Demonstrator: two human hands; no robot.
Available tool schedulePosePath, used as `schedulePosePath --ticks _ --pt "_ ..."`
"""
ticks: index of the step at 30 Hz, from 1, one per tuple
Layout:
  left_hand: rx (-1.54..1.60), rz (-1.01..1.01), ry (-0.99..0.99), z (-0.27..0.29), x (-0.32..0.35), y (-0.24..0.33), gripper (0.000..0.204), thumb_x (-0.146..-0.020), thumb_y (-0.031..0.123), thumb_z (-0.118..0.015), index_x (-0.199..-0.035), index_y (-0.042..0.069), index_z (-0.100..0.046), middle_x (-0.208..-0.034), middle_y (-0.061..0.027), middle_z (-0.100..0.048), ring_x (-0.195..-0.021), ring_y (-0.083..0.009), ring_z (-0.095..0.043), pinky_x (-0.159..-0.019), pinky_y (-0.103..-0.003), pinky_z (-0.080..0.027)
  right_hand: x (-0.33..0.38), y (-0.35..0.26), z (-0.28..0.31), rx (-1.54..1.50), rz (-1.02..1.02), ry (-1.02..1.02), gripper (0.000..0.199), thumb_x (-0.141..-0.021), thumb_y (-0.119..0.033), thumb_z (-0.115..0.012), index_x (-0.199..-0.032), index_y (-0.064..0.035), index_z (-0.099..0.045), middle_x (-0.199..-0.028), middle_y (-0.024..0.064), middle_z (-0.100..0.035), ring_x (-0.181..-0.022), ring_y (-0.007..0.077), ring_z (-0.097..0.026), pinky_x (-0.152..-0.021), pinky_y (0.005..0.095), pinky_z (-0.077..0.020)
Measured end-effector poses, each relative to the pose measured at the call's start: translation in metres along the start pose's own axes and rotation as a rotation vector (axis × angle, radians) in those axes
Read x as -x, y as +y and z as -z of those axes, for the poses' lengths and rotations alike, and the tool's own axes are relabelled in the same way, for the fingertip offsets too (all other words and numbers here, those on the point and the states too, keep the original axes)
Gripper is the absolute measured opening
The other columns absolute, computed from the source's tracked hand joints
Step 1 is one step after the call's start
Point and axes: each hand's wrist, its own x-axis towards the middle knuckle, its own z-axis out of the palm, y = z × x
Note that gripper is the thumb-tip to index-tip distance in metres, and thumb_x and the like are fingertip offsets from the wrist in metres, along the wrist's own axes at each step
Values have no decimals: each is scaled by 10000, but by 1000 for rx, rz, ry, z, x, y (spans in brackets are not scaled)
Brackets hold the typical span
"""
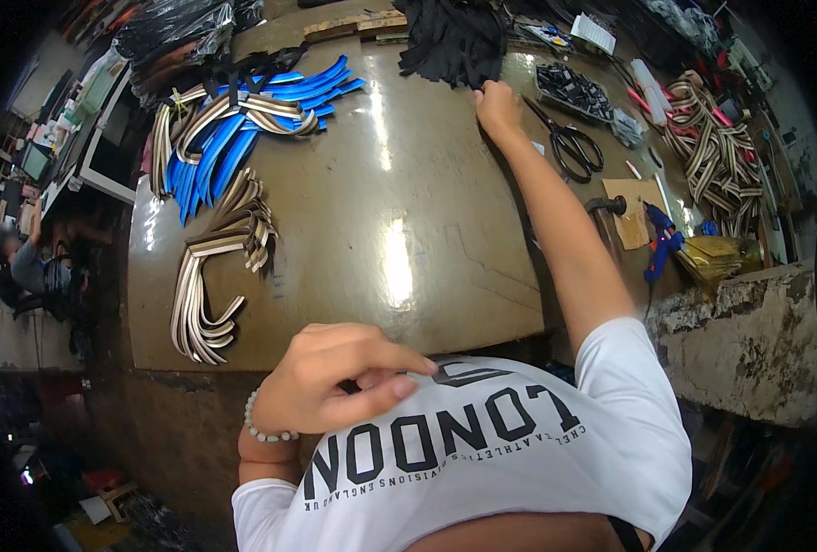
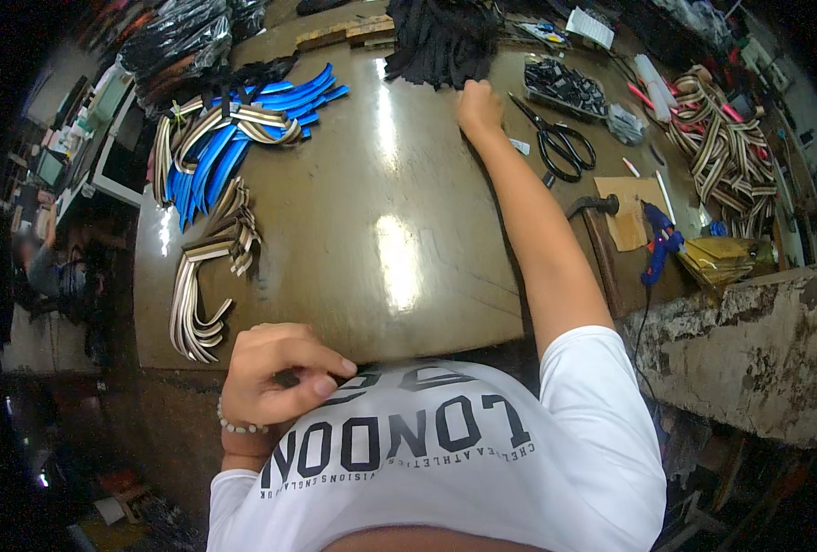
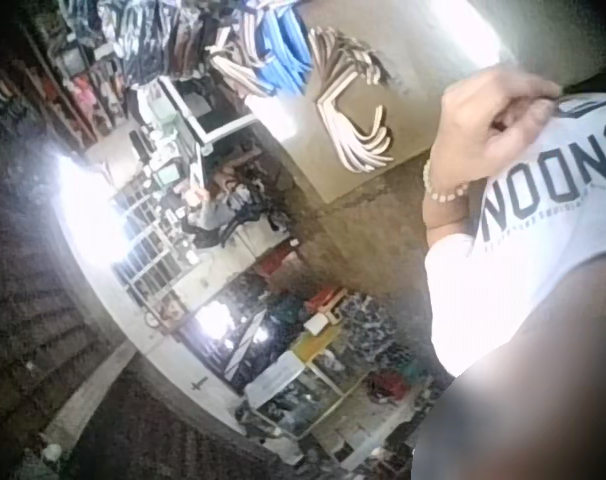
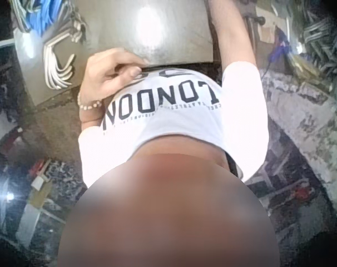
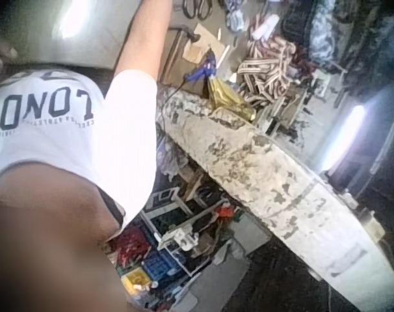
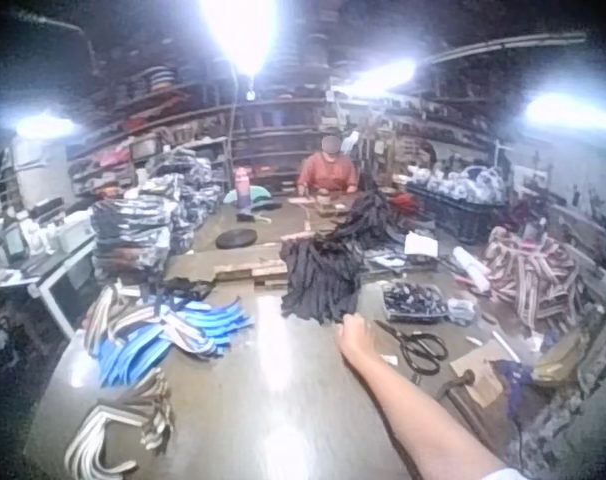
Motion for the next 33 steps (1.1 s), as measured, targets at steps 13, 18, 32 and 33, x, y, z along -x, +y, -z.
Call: schedulePosePath --ticks 13,18,32,33 --pt "535 609 417 -57 -36 -130 256 -980 219 -617 -1059 -14 -687 -759 18 -625 -608 -25 -506 -517 -194 -381 167 -76 133 -1411 -702 -1028 227 -894 -232 -723 -784 -68 -609 -611 -22 -547 -440 26 -429 -342 172 -273" --pt "431 626 352 -71 -23 -131 240 -924 202 -702 -917 -37 -685 -658 22 -605 -572 -27 -500 -525 -188 -393 222 -77 148 -1403 -710 -994 229 -892 -248 -735 -852 -43 -641 -632 -26 -553 -474 26 -448 -397 168 -305" --pt "-361 629 77 -81 21 -82 162 -824 187 -717 -798 41 -652 -743 -69 -606 -755 -234 -596 -735 -372 -478 47 -62 48 -1000 59 -837 317 -910 -332 -707 -999 -29 -690 -722 -14 -610 -651 26 -540 -566 189 -430" --pt "-455 559 91 -82 21 -83 159 -811 196 -730 -855 58 -664 -811 -72 -600 -844 -249 -575 -810 -399 -446 43 -63 37 -843 121 -790 336 -889 -334 -723 -1002 -19 -705 -761 28 -650 -697 78 -595 -610 220 -470"
